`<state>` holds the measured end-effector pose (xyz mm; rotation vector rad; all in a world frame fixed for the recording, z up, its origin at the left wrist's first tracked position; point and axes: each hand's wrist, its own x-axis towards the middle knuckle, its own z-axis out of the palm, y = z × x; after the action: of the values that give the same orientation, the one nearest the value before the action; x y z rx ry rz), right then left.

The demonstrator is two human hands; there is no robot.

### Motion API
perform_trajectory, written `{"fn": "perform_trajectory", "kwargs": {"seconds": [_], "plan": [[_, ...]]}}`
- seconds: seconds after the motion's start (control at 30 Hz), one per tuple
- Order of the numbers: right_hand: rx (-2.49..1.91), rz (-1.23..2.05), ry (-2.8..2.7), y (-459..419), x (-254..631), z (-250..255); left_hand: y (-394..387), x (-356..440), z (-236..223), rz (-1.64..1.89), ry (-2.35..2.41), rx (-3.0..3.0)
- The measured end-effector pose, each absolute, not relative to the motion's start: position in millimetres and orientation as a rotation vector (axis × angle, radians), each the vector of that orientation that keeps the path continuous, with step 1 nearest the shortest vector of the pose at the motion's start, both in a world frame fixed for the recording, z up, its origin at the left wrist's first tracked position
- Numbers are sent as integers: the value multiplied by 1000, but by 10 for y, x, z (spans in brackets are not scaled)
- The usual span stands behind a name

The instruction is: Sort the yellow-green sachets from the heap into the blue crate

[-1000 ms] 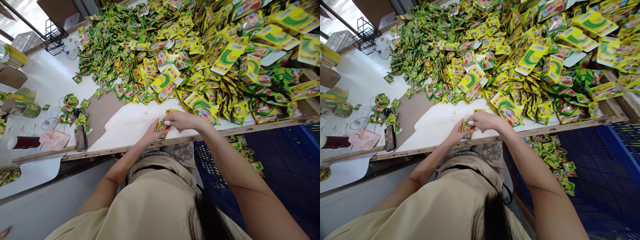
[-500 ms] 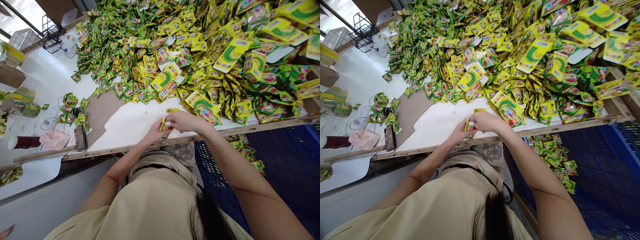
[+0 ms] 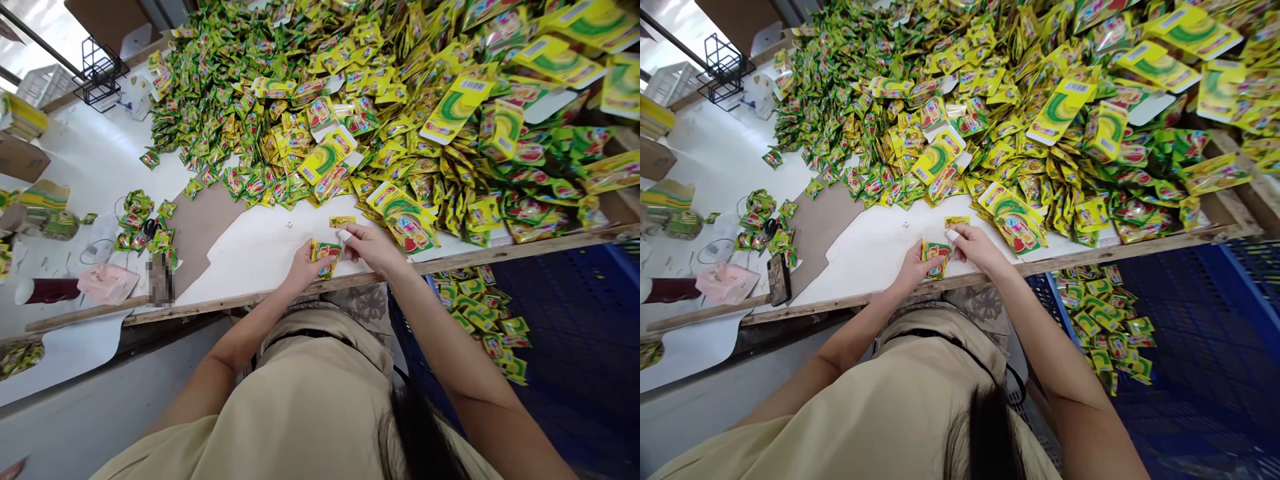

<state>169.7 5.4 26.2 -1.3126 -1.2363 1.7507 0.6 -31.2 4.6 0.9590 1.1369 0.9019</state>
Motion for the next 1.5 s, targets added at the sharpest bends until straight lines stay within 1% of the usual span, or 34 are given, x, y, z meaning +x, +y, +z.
{"fn": "perform_trajectory", "kwargs": {"seconds": [0.07, 0.17, 0.27, 0.33, 0.47, 0.63, 0.8, 0.93, 1.03, 1.17, 1.3, 1.4, 1.5], "plan": [[-1260, 1837, -1154, 60, 1664, 219, -331, 14, 55, 909, 1139, 995], [-1246, 1856, -1222, 105, 1610, 246, -323, 6, 80, 912, 1094, 965], [-1273, 1853, -1318, 182, 1565, 308, -258, -47, 127, 825, 955, 746], [-1281, 1912, -1318, 234, 1544, 336, -191, -110, 166, 731, 897, 574], [-1252, 2064, -1227, 293, 1528, 325, -59, -255, 216, 611, 835, 463], [-1182, 2193, -1020, 288, 1555, 206, 8, -321, 172, 519, 771, 413], [-1235, 2143, -940, 255, 1512, 206, 10, -295, 159, 504, 758, 460], [-1266, 2087, -1077, 255, 1395, 317, 56, -351, 191, 453, 730, 447], [-1220, 2127, -1175, 278, 1342, 342, 92, -425, 187, 377, 722, 409], [-1152, 2229, -1142, 323, 1338, 271, 102, -512, 196, 338, 793, 404], [-1085, 2153, -1234, 358, 1326, 230, 33, -531, 266, 455, 941, 402], [-1010, 1975, -1395, 359, 1327, 241, -97, -486, 291, 703, 1080, 492], [-1003, 1762, -1560, 309, 1380, 263, -266, -428, 283, 988, 1217, 784]]}}
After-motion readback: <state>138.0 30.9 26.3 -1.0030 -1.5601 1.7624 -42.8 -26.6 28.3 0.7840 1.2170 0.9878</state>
